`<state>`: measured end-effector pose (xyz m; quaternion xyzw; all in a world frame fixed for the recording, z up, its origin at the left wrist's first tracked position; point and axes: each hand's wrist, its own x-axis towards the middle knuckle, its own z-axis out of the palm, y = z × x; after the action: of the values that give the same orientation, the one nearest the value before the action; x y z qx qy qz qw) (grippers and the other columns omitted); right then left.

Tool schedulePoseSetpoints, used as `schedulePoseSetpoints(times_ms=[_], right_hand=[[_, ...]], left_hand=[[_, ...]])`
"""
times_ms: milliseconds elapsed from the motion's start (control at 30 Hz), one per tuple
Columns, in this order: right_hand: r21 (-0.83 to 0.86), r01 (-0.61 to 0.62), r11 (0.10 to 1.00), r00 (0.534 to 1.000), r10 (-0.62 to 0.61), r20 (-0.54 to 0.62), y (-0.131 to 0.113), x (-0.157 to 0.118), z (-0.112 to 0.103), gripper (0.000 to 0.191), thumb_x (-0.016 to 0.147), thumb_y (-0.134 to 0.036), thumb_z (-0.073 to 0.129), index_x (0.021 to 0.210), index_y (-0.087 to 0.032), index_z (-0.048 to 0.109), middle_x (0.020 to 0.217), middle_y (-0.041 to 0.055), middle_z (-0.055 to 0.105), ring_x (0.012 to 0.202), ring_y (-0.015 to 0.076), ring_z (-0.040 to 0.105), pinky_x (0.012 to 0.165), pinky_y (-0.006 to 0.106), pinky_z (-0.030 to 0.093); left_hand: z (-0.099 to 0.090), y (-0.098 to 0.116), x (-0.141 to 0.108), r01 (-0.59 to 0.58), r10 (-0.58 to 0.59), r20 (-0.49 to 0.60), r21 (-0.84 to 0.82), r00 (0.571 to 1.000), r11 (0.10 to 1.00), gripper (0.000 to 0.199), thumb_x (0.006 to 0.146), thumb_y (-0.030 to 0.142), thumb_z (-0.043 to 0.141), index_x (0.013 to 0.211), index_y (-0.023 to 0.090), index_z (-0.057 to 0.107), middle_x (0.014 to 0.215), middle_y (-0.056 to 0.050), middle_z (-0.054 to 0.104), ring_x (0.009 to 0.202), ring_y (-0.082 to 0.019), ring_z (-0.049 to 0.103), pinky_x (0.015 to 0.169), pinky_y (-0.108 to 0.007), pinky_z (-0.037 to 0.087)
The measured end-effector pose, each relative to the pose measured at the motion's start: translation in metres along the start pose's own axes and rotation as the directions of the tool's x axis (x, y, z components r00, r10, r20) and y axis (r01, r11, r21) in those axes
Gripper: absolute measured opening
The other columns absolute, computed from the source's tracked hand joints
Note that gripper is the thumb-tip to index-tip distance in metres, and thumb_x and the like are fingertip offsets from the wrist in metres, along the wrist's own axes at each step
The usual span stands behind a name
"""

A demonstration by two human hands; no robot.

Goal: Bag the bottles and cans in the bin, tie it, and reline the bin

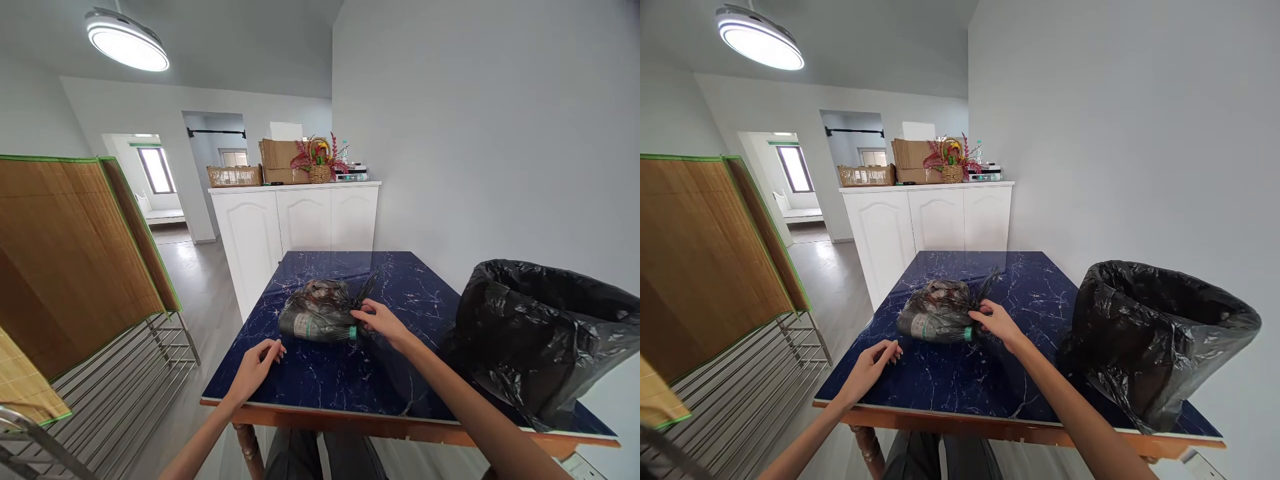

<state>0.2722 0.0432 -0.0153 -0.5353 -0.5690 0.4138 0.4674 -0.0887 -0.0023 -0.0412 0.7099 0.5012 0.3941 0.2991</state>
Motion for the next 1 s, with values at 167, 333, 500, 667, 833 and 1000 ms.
schedulePoseSetpoints(times_ms=[167, 333, 500, 667, 833, 1000], right_hand=[[-0.189, 0.253, 0.949, 0.957, -0.274, -0.097, -0.044, -0.007, 0.005, 0.027, 0.089, -0.047, 0.068, 0.1, -0.022, 0.069, 0.118, 0.011, 0.059, 0.09, 0.0238, 0.064, 0.076, 0.038, 0.057], [-0.319, 0.396, 0.861, 0.895, -0.439, -0.074, -0.08, -0.024, 0.011, 0.026, 0.096, -0.045, 0.062, 0.11, -0.025, 0.071, 0.127, 0.014, 0.058, 0.088, 0.0259, 0.063, 0.067, 0.04, 0.054], [-0.45, 0.496, 0.743, 0.827, -0.563, -0.017, -0.103, -0.048, 0.024, 0.019, 0.101, -0.039, 0.057, 0.107, -0.025, 0.068, 0.126, 0.0127, 0.06, 0.093, 0.0266, 0.065, 0.066, 0.039, 0.053], [-0.452, 0.556, 0.698, 0.793, -0.608, 0.037, -0.12, -0.065, 0.029, 0.01, 0.1, -0.031, 0.058, 0.101, -0.024, 0.065, 0.118, 0.0103, 0.061, 0.107, 0.0267, 0.065, 0.088, 0.043, 0.056], [-0.372, 0.546, 0.751, 0.837, -0.508, 0.201, -0.133, -0.067, 0.01, 0.018, 0.099, -0.041, 0.064, 0.106, -0.024, 0.068, 0.116, 0.0072, 0.064, 0.1, 0.0232, 0.063, 0.09, 0.04, 0.054], [-0.233, 0.477, 0.847, 0.842, -0.366, 0.396, -0.139, -0.06, -0.011, 0.034, 0.101, -0.056, 0.06, 0.116, -0.028, 0.074, 0.119, 0.0066, 0.066, 0.097, 0.0205, 0.063, 0.08, 0.035, 0.053]], left_hand=[[-0.002, 0.011, 0.004, -0.023, 0.025, -0.216, 0.012, 0.976, 1.0, 0.049, 0.102, 0.064, 0.052, 0.09, 0.021, 0.072, 0.083, -0.003, 0.071, 0.082, -0.023, 0.066, 0.08, -0.033, 0.049], [0.003, 0.068, 0.013, -0.252, 0.325, -0.375, 0.232, 0.868, 0.94, 0.03, 0.109, 0.047, 0.051, 0.098, 0.023, 0.065, 0.098, -0.005, 0.067, 0.094, -0.023, 0.064, 0.084, -0.034, 0.049], [0.013, 0.133, 0.032, -0.477, 0.584, -0.165, 0.424, 0.794, 0.769, 0.025, 0.106, 0.036, 0.06, 0.129, 0.025, 0.062, 0.129, -0.011, 0.064, 0.126, -0.028, 0.058, 0.108, -0.045, 0.046], [0.018, 0.157, 0.048, -0.506, 0.608, -0.005, 0.547, 0.794, 0.667, 0.012, 0.102, 0.026, 0.065, 0.113, 0.025, 0.071, 0.118, -0.008, 0.074, 0.121, -0.032, 0.059, 0.104, -0.051, 0.045], [0.013, 0.157, 0.049, -0.504, 0.596, -0.052, 0.478, 0.801, 0.72, 0.017, 0.102, 0.02, 0.059, 0.107, 0.025, 0.075, 0.111, -0.006, 0.079, 0.11, -0.029, 0.066, 0.097, -0.047, 0.049], [0.01, 0.157, 0.047, -0.453, 0.527, -0.154, 0.351, 0.836, 0.82, 0.024, 0.102, 0.03, 0.058, 0.107, 0.028, 0.081, 0.111, -0.005, 0.081, 0.108, -0.029, 0.071, 0.097, -0.044, 0.054]])
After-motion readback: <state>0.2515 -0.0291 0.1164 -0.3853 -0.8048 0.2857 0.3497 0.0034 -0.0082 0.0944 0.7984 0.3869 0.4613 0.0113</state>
